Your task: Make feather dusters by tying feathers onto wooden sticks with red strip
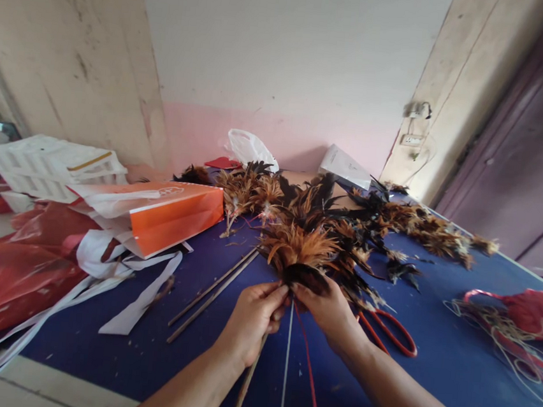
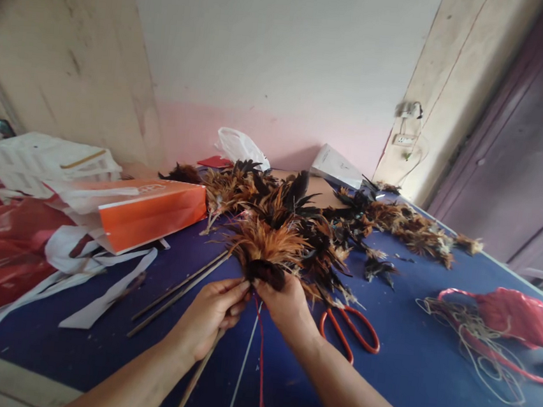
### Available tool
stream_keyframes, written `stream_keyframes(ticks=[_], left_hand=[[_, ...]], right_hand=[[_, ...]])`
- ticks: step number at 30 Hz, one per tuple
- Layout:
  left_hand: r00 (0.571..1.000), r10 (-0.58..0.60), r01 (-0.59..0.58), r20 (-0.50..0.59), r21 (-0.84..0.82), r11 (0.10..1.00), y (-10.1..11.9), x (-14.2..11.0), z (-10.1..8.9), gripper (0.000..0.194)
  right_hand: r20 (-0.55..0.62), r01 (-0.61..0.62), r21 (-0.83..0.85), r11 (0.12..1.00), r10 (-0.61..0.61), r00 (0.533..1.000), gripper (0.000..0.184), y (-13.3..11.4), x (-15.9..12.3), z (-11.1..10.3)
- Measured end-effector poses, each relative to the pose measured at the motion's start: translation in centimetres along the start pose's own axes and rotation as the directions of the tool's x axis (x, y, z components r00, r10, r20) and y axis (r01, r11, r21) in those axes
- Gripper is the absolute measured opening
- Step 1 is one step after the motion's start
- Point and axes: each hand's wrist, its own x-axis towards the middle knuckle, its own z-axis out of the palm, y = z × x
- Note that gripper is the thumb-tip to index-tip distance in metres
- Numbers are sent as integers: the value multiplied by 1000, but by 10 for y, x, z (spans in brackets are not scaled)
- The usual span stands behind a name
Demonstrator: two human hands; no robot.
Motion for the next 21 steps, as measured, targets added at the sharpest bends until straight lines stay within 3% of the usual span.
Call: stream_keyframes(ticks=[3,5,8,10,12,15,17,21], left_hand=[[999,22,-21,-25,11,1000,1,2,-3,25],[998,44,-43,-45,26,999,3,4,-7,25],[993,83,-77,-80,67,995,8,7,-11,28],[988,104,-93,-111,99,991,10,7,-10,29],[984,125,-105,-124,158,982,10,7,-7,29],[985,159,-126,-72,335,934,10,5,0,30],[964,265,-228,1,512,828,13,2,3,29],[837,510,-462,200,757,462,25,-10,1,24]], right_hand=[[58,-111,111,988,105,993,33,-5,-7,4],[162,-230,155,961,205,965,39,-10,-13,4],[304,-338,26,941,314,899,30,-17,-20,1],[258,-226,-179,957,267,928,24,-22,-24,-3],[189,25,-424,906,62,980,26,-29,-28,-5],[259,347,-697,628,-231,938,29,-43,-37,-5],[336,441,-775,453,-297,894,28,-56,-42,-6],[467,546,-810,216,-326,822,25,-87,-42,-22]])
